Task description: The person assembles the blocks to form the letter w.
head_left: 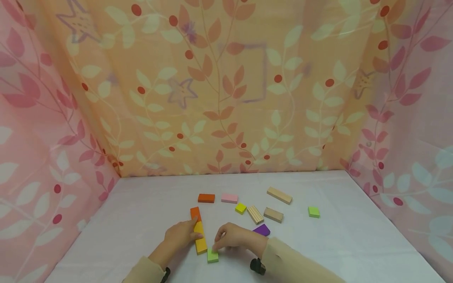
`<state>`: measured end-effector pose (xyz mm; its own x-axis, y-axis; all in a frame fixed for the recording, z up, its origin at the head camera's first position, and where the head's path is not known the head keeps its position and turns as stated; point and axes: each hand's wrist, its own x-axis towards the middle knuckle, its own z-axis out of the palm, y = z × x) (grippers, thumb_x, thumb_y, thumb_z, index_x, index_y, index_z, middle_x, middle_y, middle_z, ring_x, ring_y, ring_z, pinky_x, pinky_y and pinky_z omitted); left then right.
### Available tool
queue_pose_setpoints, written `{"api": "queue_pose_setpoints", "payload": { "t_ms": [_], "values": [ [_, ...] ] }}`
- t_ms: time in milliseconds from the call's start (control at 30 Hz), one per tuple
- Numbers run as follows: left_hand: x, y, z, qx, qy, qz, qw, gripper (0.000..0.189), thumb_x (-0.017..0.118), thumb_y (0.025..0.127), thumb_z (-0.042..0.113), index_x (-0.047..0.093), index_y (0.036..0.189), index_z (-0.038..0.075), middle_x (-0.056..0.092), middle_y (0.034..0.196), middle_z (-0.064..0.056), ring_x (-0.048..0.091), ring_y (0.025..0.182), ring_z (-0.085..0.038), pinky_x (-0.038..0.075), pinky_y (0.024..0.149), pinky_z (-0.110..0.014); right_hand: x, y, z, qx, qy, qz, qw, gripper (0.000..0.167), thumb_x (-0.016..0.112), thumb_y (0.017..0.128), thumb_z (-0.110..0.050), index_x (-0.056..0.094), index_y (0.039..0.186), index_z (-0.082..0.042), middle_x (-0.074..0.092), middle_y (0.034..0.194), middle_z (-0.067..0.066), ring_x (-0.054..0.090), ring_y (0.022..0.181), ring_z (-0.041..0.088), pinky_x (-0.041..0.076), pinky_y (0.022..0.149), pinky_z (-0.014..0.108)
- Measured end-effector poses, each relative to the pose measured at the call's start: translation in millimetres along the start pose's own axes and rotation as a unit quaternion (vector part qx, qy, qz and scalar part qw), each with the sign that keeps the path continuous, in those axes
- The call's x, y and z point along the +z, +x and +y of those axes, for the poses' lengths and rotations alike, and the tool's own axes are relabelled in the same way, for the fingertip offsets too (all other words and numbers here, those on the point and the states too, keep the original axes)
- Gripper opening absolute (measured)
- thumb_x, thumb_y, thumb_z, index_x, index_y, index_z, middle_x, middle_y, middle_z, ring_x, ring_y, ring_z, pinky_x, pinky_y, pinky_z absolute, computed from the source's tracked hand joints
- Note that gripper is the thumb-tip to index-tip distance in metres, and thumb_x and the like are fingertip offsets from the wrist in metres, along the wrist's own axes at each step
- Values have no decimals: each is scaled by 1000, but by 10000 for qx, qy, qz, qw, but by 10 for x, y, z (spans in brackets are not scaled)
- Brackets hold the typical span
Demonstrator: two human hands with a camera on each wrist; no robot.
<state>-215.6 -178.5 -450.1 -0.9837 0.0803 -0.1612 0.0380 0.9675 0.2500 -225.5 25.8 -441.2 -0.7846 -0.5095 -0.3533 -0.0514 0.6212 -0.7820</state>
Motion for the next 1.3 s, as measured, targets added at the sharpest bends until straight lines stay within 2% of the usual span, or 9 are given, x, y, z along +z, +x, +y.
{"api": "queue_pose_setpoints", "payload": {
  "t_ms": [200,333,500,667,800,1033,1133,1300],
  "values": [
    [-22,-4,-12,-28,-118,-30,9999,72,73,82,45,54,138,5,64,122,-17,60,110,-38,50,82,-55,-133,120,-7,43,231,407,9989,15,77,84,-20,67,91,-11,58,78,5,53,67,19,43,57,28],
    [-38,0,-17,-76,-100,-57,9999,71,73,82,45,54,138,5,64,122,-18,60,111,-38,49,83,-56,-214,252,-33,-55,457,788,9958,18,75,87,-20,68,98,-9,58,81,4,53,69,18,44,60,27],
    [-41,15,-26,-114,-64,-56,9999,71,74,82,45,54,138,5,64,122,-18,60,110,-38,49,83,-56,-256,476,-86,-219,1049,1282,9860,30,74,88,-18,68,114,-4,61,86,5,57,73,19,51,67,30],
    [-5,25,-48,-83,-189,-56,9998,72,73,82,45,54,138,5,64,124,-18,59,111,-39,48,84,-57,-244,693,-114,-269,1367,1520,9785,45,73,89,-16,61,130,-4,62,90,8,60,70,18,52,63,28],
    [14,26,-44,-106,-279,-80,9995,72,74,81,45,54,138,5,64,124,-17,59,111,-39,48,84,-57,-237,827,-93,-173,1305,1680,9770,53,72,89,-17,55,138,-7,62,86,9,55,63,15,47,56,24],
    [20,13,-17,-98,-251,-68,9996,73,73,81,46,54,138,5,64,122,-17,60,110,-38,49,84,-56,-244,1022,-16,47,886,1677,9818,61,74,88,-21,50,143,-11,47,59,1,45,52,14,39,50,22],
    [10,3,-12,-88,-299,-73,9995,73,73,81,45,54,138,4,64,122,-18,60,110,-39,48,85,-56,-249,1089,-9,89,669,1702,9831,61,75,87,-21,51,142,-11,45,59,1,41,49,13,37,48,22],
    [-7,-7,-1,-83,-275,-66,9996,73,74,81,46,54,137,4,65,121,-17,61,108,-38,49,82,-55,-269,1157,-25,167,436,1857,9815,59,77,85,-17,54,139,-11,58,77,8,41,44,10,39,44,21]
  ]
}}
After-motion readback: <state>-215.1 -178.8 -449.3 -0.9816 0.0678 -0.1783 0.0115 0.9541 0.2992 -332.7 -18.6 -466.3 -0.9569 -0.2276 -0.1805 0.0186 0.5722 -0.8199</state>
